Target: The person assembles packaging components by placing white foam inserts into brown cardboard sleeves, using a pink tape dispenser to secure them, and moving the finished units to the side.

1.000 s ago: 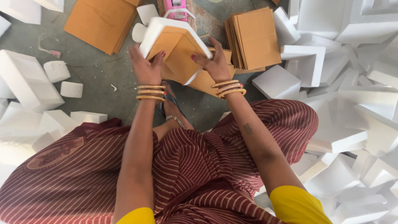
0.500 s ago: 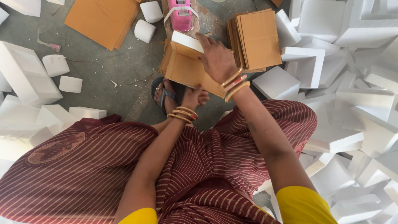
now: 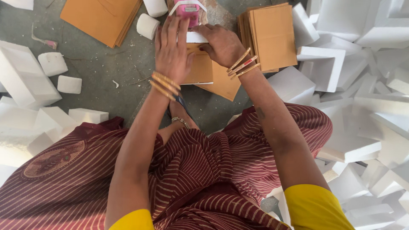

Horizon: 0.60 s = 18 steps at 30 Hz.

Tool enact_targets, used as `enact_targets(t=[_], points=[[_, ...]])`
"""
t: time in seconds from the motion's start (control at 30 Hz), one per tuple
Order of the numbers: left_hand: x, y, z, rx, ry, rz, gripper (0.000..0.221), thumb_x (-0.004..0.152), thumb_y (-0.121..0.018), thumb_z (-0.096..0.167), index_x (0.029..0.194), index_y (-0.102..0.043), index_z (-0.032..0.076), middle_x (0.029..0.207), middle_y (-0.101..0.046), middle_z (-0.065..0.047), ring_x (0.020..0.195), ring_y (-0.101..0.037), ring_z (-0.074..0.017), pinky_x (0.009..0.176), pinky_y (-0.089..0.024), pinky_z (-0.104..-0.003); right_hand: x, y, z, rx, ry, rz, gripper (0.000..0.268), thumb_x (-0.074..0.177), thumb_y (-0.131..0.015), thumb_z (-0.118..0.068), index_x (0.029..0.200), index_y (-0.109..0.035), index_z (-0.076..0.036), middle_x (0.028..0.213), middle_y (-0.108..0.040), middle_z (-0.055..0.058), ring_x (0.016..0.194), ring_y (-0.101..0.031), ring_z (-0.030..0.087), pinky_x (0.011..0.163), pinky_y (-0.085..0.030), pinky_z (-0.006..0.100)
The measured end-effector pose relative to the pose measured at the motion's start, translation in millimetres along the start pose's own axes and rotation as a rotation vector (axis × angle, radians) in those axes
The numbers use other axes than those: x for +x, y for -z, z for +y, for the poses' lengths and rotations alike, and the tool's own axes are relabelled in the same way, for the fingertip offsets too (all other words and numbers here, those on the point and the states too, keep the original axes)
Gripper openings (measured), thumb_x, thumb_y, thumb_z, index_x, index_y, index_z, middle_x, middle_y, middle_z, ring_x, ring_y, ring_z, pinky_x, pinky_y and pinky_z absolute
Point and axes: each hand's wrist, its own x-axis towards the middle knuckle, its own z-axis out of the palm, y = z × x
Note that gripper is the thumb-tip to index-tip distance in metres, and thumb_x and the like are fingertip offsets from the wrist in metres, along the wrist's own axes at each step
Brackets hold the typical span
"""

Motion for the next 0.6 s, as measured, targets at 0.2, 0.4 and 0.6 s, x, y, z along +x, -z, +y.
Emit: enact_targets(t=[0.2,0.4,0.6], points=[[-1.4,-38.0,-18.6,-0.024,0.031,-0.217,0.080,0.077,-0.089,0.030,0.140,-0.050,0.001,0.124,-0.053,-0.015,0.114,-0.051,-0.0332,0.104,-0.044,-0.046,-1.2,-8.8,12.4,0.156,0.050,0.085,0.051,0.093,-0.078,-0.011,0.138,-0.053,-0.008,0.122,-0.066,0.018,0.114,-0.062,0.040,0.094,-0.052,0.048],[-8.8,-51.0,-25.4,0.058,0.011,-0.191,0.075,0.075,-0.088,0.033,0.133,-0.052,0.003,0.125,-0.054,-0.014,0.111,-0.051,-0.0314,0.100,-0.045,-0.044,-8.9,-16.3,55.9,0.910,-0.120,-0.092,0.061,0.087,-0.066,0.001,0.145,-0.051,-0.006,0.134,-0.063,0.008,0.125,-0.062,0.022,0.108,-0.050,0.034],[-5.2,-49.2,-23.0,0.034,0.027,-0.208,0.072,0.076,-0.088,0.033,0.132,-0.054,0.003,0.120,-0.054,-0.011,0.110,-0.051,-0.0302,0.101,-0.045,-0.044,15.0,-38.7,118.6,1.076,-0.390,-0.031,0.053,0.088,-0.059,-0.009,0.141,-0.061,-0.012,0.124,-0.069,0.000,0.111,-0.065,0.011,0.094,-0.055,0.029]])
